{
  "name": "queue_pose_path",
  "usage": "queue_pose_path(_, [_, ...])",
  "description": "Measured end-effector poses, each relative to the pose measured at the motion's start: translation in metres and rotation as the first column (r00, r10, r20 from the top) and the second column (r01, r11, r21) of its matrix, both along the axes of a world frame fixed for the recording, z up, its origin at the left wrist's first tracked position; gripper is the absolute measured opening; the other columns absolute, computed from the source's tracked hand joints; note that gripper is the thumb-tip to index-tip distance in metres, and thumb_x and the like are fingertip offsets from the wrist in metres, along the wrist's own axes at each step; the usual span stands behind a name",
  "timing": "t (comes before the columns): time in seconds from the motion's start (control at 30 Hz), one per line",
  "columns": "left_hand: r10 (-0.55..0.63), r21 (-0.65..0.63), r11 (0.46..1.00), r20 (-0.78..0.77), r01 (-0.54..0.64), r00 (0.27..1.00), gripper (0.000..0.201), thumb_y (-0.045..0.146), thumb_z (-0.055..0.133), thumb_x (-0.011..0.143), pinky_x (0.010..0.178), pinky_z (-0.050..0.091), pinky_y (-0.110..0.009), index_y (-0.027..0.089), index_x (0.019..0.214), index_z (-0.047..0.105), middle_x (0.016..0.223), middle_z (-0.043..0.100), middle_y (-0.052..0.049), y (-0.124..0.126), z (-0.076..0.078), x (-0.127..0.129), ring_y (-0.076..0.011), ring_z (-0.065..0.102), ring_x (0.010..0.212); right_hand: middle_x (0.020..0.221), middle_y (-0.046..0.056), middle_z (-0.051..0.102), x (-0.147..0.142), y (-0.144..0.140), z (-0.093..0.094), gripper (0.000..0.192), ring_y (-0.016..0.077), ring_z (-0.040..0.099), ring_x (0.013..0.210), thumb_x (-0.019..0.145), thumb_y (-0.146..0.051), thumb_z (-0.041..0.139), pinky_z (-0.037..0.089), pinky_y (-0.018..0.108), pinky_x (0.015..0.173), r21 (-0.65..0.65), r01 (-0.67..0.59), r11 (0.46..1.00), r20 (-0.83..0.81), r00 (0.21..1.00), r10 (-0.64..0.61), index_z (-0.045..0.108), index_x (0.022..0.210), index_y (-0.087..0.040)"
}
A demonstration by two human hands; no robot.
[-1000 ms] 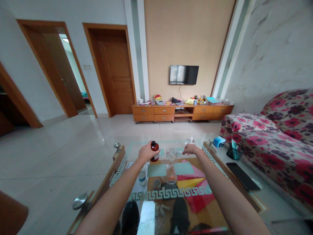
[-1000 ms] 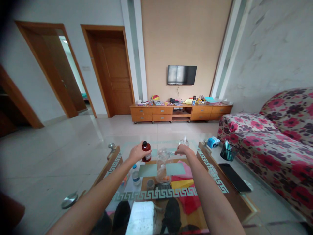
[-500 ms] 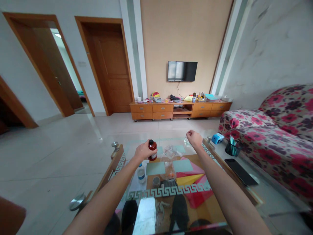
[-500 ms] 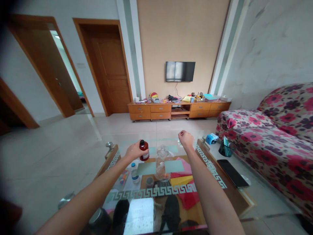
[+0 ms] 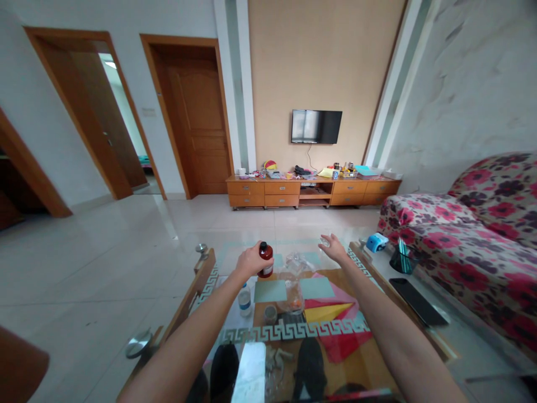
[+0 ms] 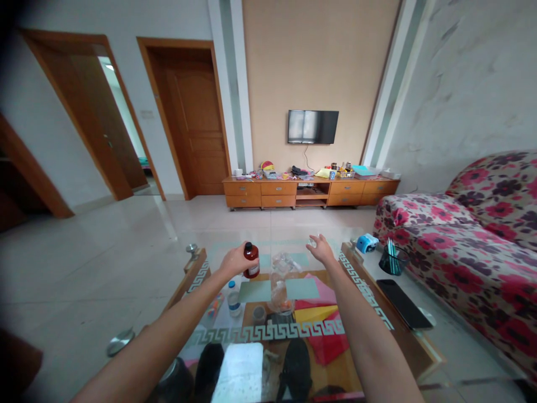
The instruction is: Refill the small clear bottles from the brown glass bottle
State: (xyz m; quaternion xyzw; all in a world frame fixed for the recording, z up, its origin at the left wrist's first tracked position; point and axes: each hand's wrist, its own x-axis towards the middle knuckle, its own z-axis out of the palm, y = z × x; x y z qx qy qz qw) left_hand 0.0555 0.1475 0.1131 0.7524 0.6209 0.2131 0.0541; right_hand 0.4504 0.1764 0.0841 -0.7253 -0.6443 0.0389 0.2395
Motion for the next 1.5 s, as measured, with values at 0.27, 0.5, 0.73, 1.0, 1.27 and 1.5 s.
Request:
queue_pose_path(0.27, [0.006,-0.044,0.999,0.018,-0.005,1.000,0.062,0.060,0.077,0.079,0.080,0.049,-0.033,0.030,0.131,0.064,0.109,0.080,-0.009,-0.005,0.006,0.002,-0.0324,0.075,0.102,0.145,0.007,0.068,-0.018,-0.004,0.009,0.043,0.0243,0.064,0.133,0.105,-0.030,0.051,0.046,0.031,0.113,-0.034,-0.142,0.989,0.055,0.988,0.144,0.069,0.144,-0.028])
queue_pose_path(0.5, [0.004,-0.042,0.999,0.013,-0.003,1.000,0.063,0.064,0.076,0.078,0.083,0.050,-0.033,0.030,0.130,0.064,0.111,0.080,-0.010,-0.006,0.005,0.002,-0.0325,0.074,0.104,0.136,0.005,0.073,-0.052,-0.004,0.016,0.034,0.0225,0.069,0.124,0.101,-0.028,0.061,0.047,0.028,0.109,-0.045,-0.311,0.949,0.106,0.943,0.314,0.078,0.131,-0.030])
queue_pose_path(0.73, [0.007,-0.023,1.000,0.002,-0.007,1.000,0.066,0.065,0.075,0.078,0.083,0.050,-0.034,0.030,0.133,0.063,0.109,0.079,-0.009,-0.004,0.001,0.002,-0.0337,0.074,0.103,0.133,0.004,0.076,-0.054,-0.008,0.027,0.031,0.0242,0.069,0.123,0.097,-0.022,0.066,0.047,0.031,0.111,-0.034,-0.365,0.930,0.092,0.926,0.367,0.082,0.123,-0.030])
queue_pose_path(1.0, [0.016,-0.029,0.999,0.014,-0.016,1.000,0.062,0.064,0.075,0.079,0.084,0.051,-0.035,0.030,0.130,0.064,0.109,0.079,-0.009,-0.004,0.000,0.004,-0.0341,0.074,0.104,0.125,0.005,0.077,-0.054,-0.006,0.021,0.036,0.0209,0.070,0.117,0.089,-0.011,0.057,0.050,0.030,0.108,0.104,-0.353,0.930,-0.043,0.932,0.359,0.081,0.113,-0.024])
queue_pose_path(1.27, [0.007,-0.030,1.000,0.022,-0.006,1.000,0.062,0.063,0.075,0.079,0.082,0.050,-0.035,0.030,0.130,0.063,0.109,0.079,-0.009,-0.005,0.001,0.002,-0.0332,0.074,0.102,0.125,0.011,0.074,-0.052,0.006,0.049,0.034,0.0220,0.069,0.112,0.095,-0.024,0.045,0.055,0.030,0.097,0.312,-0.192,0.931,-0.174,0.951,0.254,0.069,0.118,-0.018])
queue_pose_path(1.5, [-0.012,-0.027,1.000,0.043,0.013,0.999,0.060,0.062,0.077,0.079,0.083,0.051,-0.034,0.030,0.128,0.064,0.112,0.079,-0.008,-0.005,0.002,-0.001,-0.0317,0.074,0.103,0.129,0.017,0.074,-0.012,-0.003,0.070,0.039,0.0302,0.070,0.116,0.096,-0.033,0.055,0.052,0.038,0.098,0.061,0.091,0.994,-0.046,0.995,-0.088,0.071,0.129,-0.020])
